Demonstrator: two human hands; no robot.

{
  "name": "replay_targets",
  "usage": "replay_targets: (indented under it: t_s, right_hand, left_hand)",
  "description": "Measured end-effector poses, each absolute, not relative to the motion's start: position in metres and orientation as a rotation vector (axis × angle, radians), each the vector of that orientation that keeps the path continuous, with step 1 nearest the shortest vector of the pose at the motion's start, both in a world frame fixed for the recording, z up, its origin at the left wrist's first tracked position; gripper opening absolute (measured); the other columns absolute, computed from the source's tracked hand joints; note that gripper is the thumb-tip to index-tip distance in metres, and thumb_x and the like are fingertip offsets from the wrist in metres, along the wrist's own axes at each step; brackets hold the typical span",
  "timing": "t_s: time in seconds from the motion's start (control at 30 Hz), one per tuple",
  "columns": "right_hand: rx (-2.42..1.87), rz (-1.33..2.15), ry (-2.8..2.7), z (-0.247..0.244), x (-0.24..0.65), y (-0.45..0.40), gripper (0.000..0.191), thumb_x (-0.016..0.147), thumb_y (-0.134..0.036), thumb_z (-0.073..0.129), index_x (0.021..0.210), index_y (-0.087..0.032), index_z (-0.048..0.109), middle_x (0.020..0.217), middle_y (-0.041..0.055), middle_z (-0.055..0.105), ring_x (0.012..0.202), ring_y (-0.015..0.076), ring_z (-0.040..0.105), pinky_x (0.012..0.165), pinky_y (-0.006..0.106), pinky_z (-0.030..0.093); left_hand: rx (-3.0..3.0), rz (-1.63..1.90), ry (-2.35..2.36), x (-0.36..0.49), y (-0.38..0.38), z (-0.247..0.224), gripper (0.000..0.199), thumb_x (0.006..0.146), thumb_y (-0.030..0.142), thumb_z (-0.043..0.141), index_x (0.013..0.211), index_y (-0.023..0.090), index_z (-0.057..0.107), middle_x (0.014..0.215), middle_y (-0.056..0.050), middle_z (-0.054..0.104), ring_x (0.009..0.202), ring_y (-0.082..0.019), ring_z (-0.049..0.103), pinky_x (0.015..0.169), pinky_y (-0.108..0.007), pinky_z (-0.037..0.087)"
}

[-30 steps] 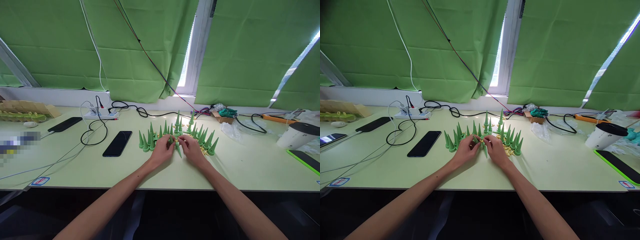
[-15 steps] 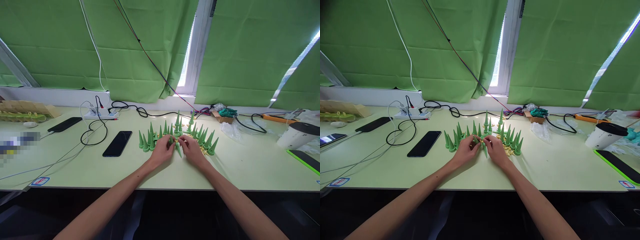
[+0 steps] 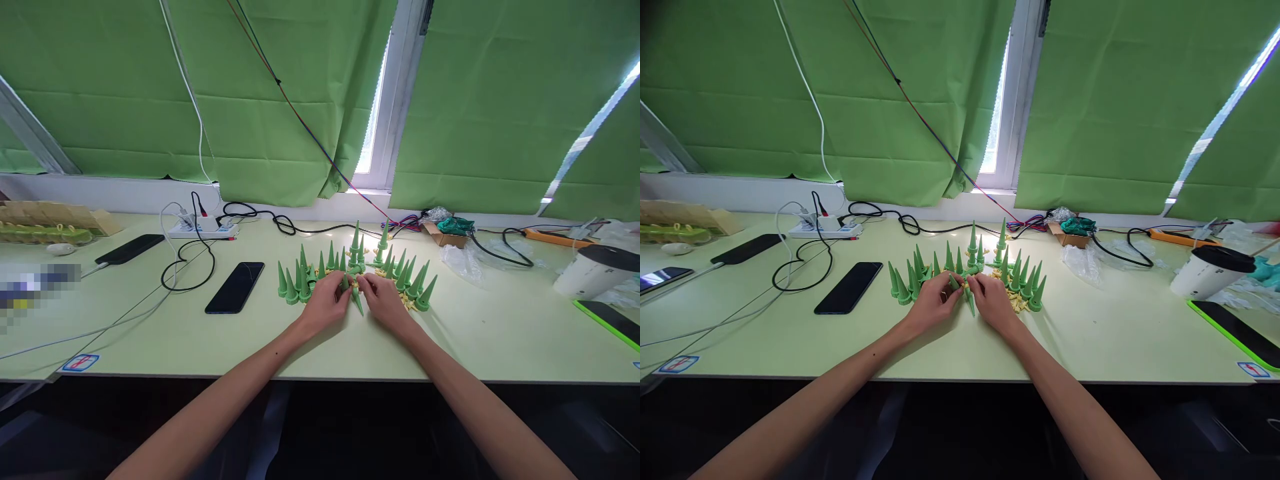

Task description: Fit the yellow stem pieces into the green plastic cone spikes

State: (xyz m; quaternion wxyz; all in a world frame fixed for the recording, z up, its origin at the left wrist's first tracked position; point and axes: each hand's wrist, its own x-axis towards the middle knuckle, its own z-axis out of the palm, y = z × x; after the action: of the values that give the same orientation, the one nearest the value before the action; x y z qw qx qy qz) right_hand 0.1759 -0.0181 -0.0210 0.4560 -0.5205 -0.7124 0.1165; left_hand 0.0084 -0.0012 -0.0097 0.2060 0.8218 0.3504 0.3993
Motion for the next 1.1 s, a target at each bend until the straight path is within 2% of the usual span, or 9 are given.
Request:
replay_targets:
  t_s: [0.3,0.53,0.83,1.1]
  right_hand:
    - [-1.317,0.286,-1.723,-0.0209,0.1753,-0.0177,0.044,0.098,-0.044,0.039,0.062,-0.021,0.043,0.058,-0.0009,0.049,0.054,0.0139,0.041,0.056,0.028,0.029]
    - [-1.206,0.408,-1.745,-0.0166,0.1745,-0.0224,0.027,0.098,-0.039,0.041,0.083,-0.021,0.054,0.069,-0.0007,0.057,0.056,0.0134,0.047,0.057,0.027,0.035]
    - [-1.267,0.263,-1.794,-0.0214,0.1754,-0.0179,0.038,0.099,-0.037,0.039,0.064,-0.022,0.039,0.059,-0.0021,0.046,0.055,0.0136,0.037,0.056,0.028,0.029]
    - [-1.309,0.276,-1.814,-0.0214,0.1758,-0.017,0.049,0.101,-0.046,0.032,0.059,-0.021,0.043,0.056,0.0,0.051,0.053,0.0142,0.044,0.057,0.029,0.03]
  left_hand:
    - [2.267,1.116,0.982,0.0087,-0.0009,-0.0089,0.01,0.088,0.022,0.052,0.092,0.018,0.06,0.08,-0.001,0.061,0.063,-0.012,0.052,0.058,-0.026,0.041]
    - [2.233,1.145,1.011,0.009,0.0002,-0.0093,0.009,0.089,0.022,0.052,0.091,0.018,0.06,0.077,0.0,0.061,0.06,-0.012,0.05,0.056,-0.026,0.039]
    - [2.305,1.099,0.96,0.0087,-0.0012,-0.0087,0.01,0.087,0.02,0.051,0.091,0.017,0.06,0.081,-0.002,0.06,0.064,-0.013,0.051,0.058,-0.027,0.042]
    - [2.316,1.07,0.949,0.0085,-0.0015,-0.0096,0.009,0.087,0.02,0.051,0.09,0.017,0.059,0.079,-0.002,0.059,0.064,-0.013,0.051,0.058,-0.026,0.042]
